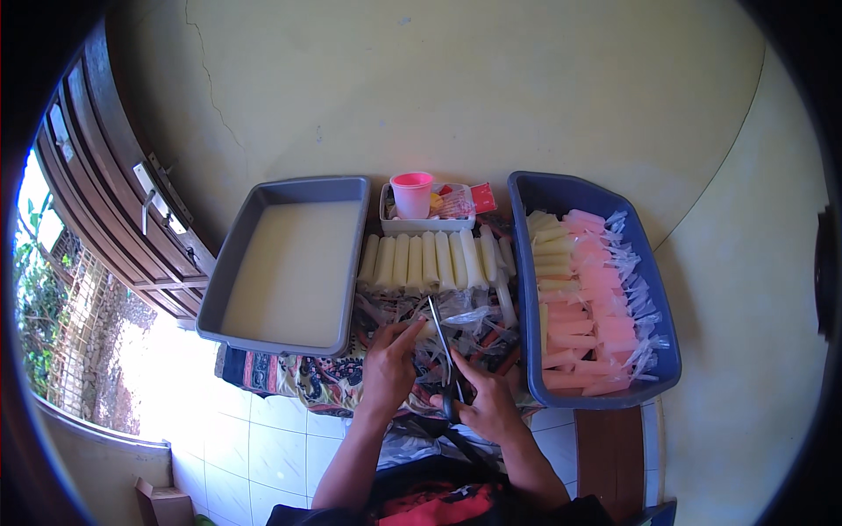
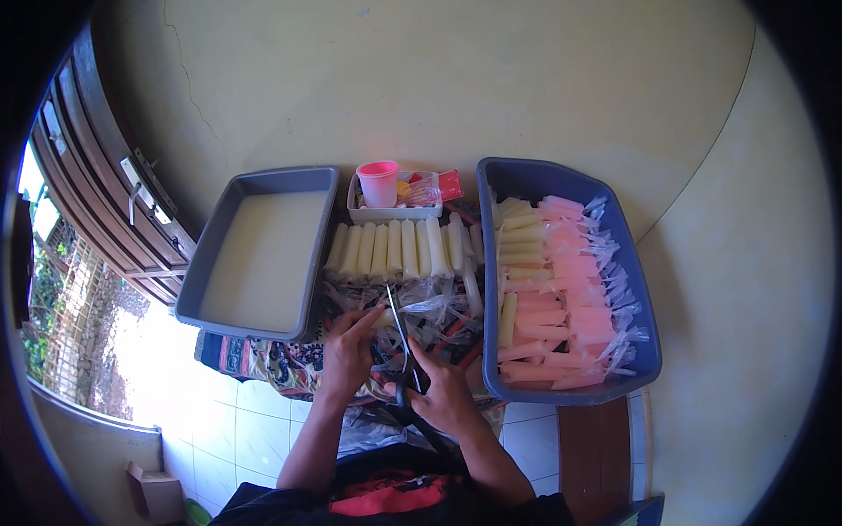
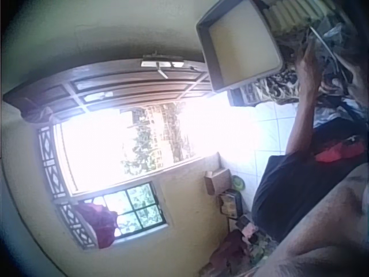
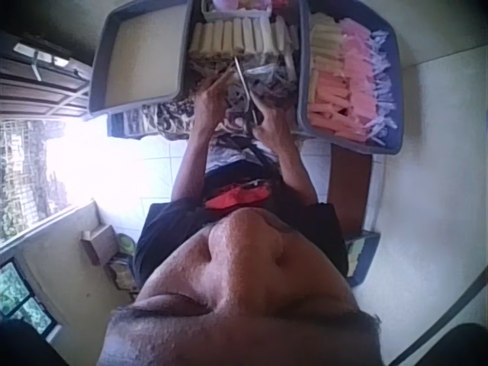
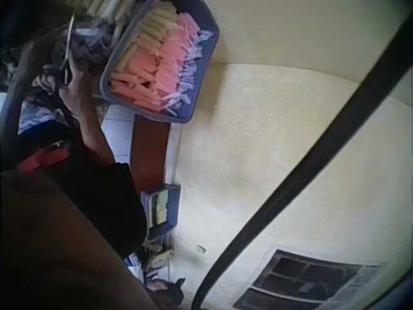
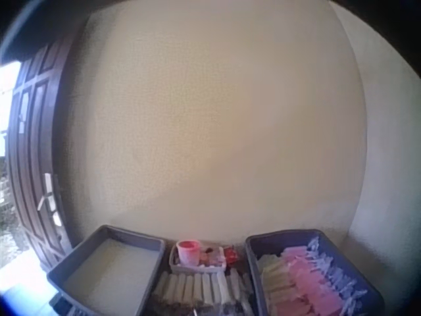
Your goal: The person picks up filled ice candy plastic tubes one at a time and uses a tool to seal the ends, then organizes the finished tubes in a container.
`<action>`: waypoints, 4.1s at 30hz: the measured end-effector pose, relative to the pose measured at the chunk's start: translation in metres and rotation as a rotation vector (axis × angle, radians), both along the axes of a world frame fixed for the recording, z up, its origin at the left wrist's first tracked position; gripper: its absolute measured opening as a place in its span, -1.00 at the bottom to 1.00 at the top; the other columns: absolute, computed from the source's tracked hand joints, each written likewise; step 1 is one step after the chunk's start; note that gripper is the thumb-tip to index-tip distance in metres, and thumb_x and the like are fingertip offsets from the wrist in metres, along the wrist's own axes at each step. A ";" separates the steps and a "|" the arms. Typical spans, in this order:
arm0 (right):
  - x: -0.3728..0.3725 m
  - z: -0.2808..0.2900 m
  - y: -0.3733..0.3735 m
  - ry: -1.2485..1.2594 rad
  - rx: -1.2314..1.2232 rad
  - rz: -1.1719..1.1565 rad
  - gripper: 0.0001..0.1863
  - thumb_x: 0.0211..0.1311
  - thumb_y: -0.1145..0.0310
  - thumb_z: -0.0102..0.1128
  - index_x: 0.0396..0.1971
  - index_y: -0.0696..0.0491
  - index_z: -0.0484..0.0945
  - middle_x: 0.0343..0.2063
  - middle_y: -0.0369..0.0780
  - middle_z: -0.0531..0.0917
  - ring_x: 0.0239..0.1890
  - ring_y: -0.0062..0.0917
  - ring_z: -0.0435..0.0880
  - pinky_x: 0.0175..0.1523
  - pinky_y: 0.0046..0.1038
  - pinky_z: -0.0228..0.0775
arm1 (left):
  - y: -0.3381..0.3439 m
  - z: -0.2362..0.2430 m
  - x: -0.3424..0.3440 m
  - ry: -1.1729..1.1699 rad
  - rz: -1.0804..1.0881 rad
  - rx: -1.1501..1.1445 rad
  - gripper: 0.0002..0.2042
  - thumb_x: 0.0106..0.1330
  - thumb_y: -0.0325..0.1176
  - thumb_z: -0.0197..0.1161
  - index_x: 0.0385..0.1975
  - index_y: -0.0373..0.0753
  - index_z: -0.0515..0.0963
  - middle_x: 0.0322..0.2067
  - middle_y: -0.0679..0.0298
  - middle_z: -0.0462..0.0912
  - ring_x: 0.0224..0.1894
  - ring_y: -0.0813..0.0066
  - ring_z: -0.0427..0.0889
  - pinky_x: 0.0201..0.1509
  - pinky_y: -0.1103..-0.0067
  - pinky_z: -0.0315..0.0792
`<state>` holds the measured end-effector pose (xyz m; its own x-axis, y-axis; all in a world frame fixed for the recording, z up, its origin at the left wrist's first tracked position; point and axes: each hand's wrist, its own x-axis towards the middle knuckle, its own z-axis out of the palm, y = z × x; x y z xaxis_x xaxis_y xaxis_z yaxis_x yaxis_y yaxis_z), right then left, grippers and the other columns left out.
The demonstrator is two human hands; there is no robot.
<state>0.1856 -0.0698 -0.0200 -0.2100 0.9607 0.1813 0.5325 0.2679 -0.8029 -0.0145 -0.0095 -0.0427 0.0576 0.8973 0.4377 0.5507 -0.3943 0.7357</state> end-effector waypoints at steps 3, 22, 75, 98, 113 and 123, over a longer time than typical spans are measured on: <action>-0.004 -0.005 -0.002 0.066 -0.012 -0.001 0.00 0.24 0.02 0.65 0.49 0.33 0.40 -0.26 0.13 0.72 -0.20 -0.09 0.80 -0.04 -0.20 0.57 | 0.001 -0.001 -0.001 0.025 0.023 0.024 -0.46 0.25 -0.74 0.21 0.22 -0.18 0.76 -0.05 0.08 0.76 -0.09 0.09 0.74 0.08 0.25 0.61; -0.007 -0.010 -0.013 0.349 -0.373 0.043 -0.04 0.38 0.34 0.61 0.64 0.23 0.22 -0.32 -0.35 0.70 -0.36 -0.76 0.62 -0.31 -0.55 0.60 | 0.005 -0.012 -0.007 0.116 0.052 0.076 -0.43 0.18 -0.76 0.21 0.18 -0.16 0.79 -0.05 0.09 0.75 0.04 0.01 0.70 0.19 0.20 0.57; -0.007 0.004 0.032 -0.322 0.162 -0.049 -0.26 0.12 0.54 0.46 0.39 0.13 0.56 0.14 0.03 0.64 0.21 -0.05 0.69 0.33 -0.12 0.56 | 0.002 0.011 0.005 -0.152 0.065 0.092 -0.50 0.39 -0.63 0.38 0.35 -0.20 0.64 -0.05 0.01 0.78 -0.03 0.04 0.83 0.09 0.29 0.67; -0.032 0.002 0.160 -0.045 0.489 -0.466 -0.34 0.28 0.49 0.46 0.42 0.13 0.60 -0.17 -0.01 0.70 -0.15 -0.09 0.77 -0.05 -0.14 0.62 | 0.133 0.041 0.045 -0.155 -0.072 -0.074 -0.69 0.48 -0.44 0.38 0.18 -0.33 0.74 -0.03 -0.06 0.85 -0.02 0.05 0.85 0.14 0.29 0.66; -0.036 -0.022 0.172 -0.365 0.335 -0.588 -0.48 0.30 0.32 0.45 0.28 -0.05 0.74 0.06 -0.21 0.67 0.23 -0.22 0.58 0.26 -0.02 0.30 | 0.153 0.001 0.044 0.106 -0.118 0.181 -0.58 0.21 -0.60 0.30 0.11 -0.37 0.73 0.18 -0.10 0.75 0.30 -0.28 0.60 0.49 0.09 0.45; -0.030 -0.032 0.174 -0.402 0.337 -0.504 -0.44 0.39 0.32 0.34 0.38 0.07 0.64 0.49 -0.10 0.52 0.55 -0.27 0.40 0.47 0.01 0.12 | 0.152 -0.008 0.044 0.164 -0.111 0.219 -0.57 0.24 -0.54 0.33 0.16 -0.36 0.72 0.23 -0.16 0.71 0.36 -0.30 0.54 0.53 0.09 0.39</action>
